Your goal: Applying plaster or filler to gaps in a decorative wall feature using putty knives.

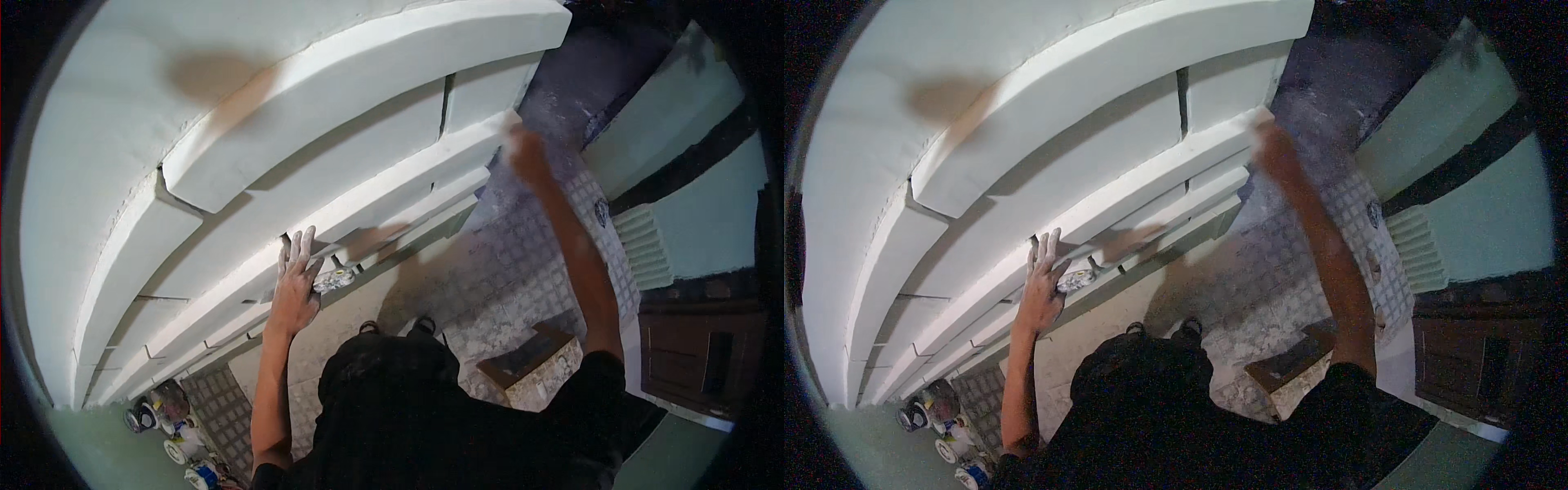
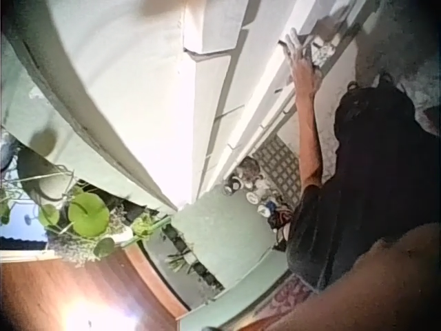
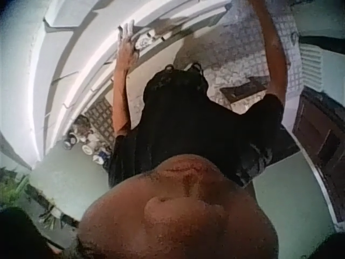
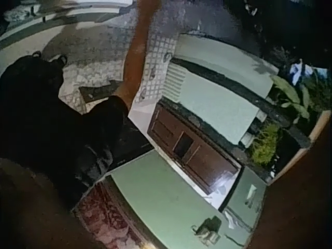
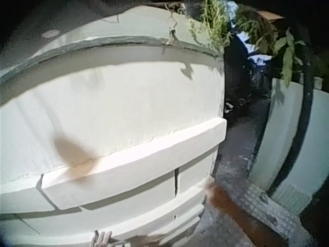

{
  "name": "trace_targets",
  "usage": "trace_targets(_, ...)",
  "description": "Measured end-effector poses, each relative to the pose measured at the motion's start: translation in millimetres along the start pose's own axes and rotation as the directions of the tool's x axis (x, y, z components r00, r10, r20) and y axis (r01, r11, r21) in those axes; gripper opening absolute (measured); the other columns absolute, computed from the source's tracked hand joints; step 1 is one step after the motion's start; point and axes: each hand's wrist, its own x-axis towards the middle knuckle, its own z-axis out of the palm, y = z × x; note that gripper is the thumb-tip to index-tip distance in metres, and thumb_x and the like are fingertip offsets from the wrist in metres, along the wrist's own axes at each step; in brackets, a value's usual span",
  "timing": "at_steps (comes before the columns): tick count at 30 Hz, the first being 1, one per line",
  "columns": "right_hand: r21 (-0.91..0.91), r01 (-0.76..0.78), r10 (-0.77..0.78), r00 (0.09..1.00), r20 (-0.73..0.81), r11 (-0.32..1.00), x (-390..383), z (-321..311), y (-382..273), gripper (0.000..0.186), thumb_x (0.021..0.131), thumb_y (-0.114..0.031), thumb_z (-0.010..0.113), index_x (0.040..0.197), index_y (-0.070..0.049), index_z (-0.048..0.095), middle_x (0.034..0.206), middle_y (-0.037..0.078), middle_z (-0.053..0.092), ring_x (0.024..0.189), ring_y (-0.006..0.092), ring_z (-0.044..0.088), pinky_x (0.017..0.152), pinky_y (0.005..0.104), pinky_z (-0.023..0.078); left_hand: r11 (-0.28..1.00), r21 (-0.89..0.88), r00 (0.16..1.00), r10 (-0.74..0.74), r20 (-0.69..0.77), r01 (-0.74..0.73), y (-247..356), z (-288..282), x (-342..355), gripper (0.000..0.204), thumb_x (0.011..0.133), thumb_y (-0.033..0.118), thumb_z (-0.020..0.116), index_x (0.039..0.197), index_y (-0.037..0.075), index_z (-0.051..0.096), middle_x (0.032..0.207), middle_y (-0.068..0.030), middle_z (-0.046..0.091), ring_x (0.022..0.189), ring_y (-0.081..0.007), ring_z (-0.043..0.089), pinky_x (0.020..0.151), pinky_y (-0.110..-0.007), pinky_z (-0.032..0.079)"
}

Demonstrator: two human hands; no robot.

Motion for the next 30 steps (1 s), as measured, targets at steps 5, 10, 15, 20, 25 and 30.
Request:
trace_targets(5,0.008,-0.163,0.152,0.934,0.323,0.987,56.4,-21.4,-43.4,0.030,0.091,-0.009,0.052,0.118,-0.003,0.062,0.114,0.021,0.064,0.099,0.0353,0.063,0.081,0.0441,0.052,0.999,0.040,0.999,-0.001,-0.041,0.003,-18.3,1.7,-15.2,0.061,0.060,-0.006,0.056,0.121,-0.003,0.063,0.160,-0.0146,0.017,0.147,-0.0357,0.016,0.120,-0.054,0.013)
trace_targets(10,-0.016,-0.056,0.053,0.988,-0.144,0.998,-22.5,14.2,-21.4,0.024,0.090,-0.013,0.056,0.108,-0.001,0.068,0.102,0.015,0.070,0.087,0.0318,0.066,0.073,0.0402,0.053,0.998,0.004,0.991,0.060,-0.119,-0.060,-23.4,9.7,-20.4,0.052,0.065,0.001,0.061,0.117,-0.003,0.063,0.154,-0.0185,0.028,0.144,-0.0371,0.024,0.120,-0.052,0.015)
trace_targets(15,0.452,0.196,-0.155,0.980,-0.126,0.870,-82.2,50.0,-140.0,0.023,0.090,-0.012,0.056,0.106,-0.001,0.068,0.097,0.014,0.069,0.082,0.0289,0.064,0.069,0.0385,0.051,0.971,-0.231,0.964,-0.009,-0.266,-0.054,-37.6,37.6,-24.6,0.054,0.071,0.007,0.064,0.124,-0.001,0.056,0.141,-0.0205,0.048,0.135,-0.0353,0.041,0.118,-0.046,0.025)
trace_targets(20,0.704,0.281,-0.387,0.922,-0.009,0.653,-215.2,-19.5,-342.7,0.021,0.089,-0.011,0.056,0.103,-0.001,0.069,0.090,0.013,0.068,0.074,0.0253,0.061,0.063,0.0363,0.049,0.996,-0.078,0.900,0.014,-0.435,-0.052,-29.6,39.4,-57.6,0.050,0.072,0.007,0.055,0.122,0.003,0.057,0.105,-0.0195,0.062,0.101,-0.0401,0.057,0.091,-0.048,0.045)
trace_targets(25,0.750,0.209,-0.474,0.867,0.155,0.627,-311.3,29.1,-360.9,0.020,0.089,-0.010,0.056,0.101,-0.002,0.069,0.084,0.011,0.068,0.067,0.0218,0.059,0.057,0.0342,0.046,0.839,-0.491,0.898,-0.380,-0.221,0.235,-29.5,48.6,-184.8,0.044,0.080,0.008,0.056,0.124,0.007,0.057,0.102,-0.0196,0.063,0.101,-0.0382,0.058,0.092,-0.048,0.045)
trace_targets(30,0.733,0.141,-0.526,0.786,0.326,0.665,-355.1,108.5,-305.0,0.019,0.089,-0.010,0.056,0.099,-0.002,0.070,0.077,0.009,0.067,0.059,0.0182,0.057,0.051,0.0321,0.044,0.651,-0.676,0.770,-0.608,-0.193,0.345,-52.0,93.7,-325.8,0.032,0.082,0.013,0.058,0.113,0.004,0.060,0.094,-0.0233,0.062,0.095,-0.0417,0.057,0.083,-0.051,0.045)
